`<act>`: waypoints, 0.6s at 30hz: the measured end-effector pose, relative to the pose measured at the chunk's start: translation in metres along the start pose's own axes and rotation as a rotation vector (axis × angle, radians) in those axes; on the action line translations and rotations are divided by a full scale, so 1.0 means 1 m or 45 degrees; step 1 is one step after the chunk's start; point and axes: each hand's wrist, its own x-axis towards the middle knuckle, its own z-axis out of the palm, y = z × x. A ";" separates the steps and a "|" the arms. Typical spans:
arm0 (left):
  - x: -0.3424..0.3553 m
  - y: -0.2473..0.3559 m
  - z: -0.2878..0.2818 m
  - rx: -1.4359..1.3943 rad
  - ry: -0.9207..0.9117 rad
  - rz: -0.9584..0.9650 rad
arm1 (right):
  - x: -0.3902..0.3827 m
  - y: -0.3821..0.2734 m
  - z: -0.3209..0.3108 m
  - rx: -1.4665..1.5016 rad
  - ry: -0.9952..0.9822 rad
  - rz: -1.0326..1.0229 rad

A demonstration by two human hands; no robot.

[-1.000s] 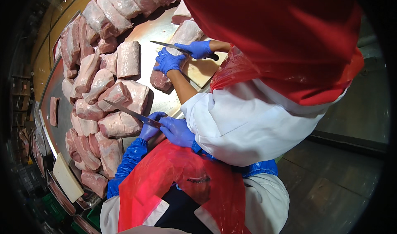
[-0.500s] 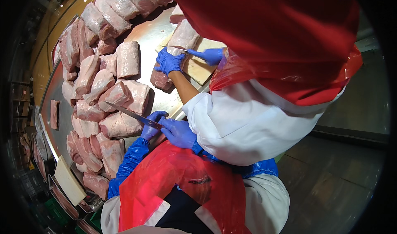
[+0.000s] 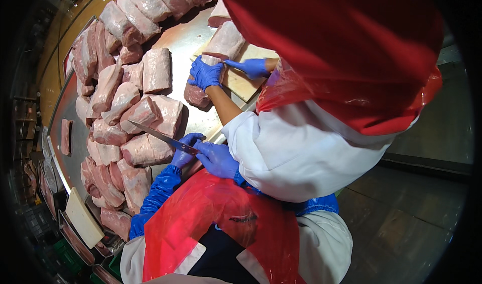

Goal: The person moves a green basket, then uses a knife to cut large pieces of raw meat on a cutting board and places the cut pieces into a metal tray. The person also uses a digital scale to weigh portions of meat during the process.

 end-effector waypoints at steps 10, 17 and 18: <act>0.003 0.011 -0.001 0.157 -0.024 0.038 | -0.001 0.008 0.002 0.085 0.031 -0.020; 0.002 -0.001 -0.001 0.099 -0.032 -0.024 | -0.001 0.023 0.020 0.084 0.153 -0.123; 0.002 -0.005 -0.001 0.077 -0.026 -0.027 | 0.000 0.023 0.020 0.132 0.163 -0.132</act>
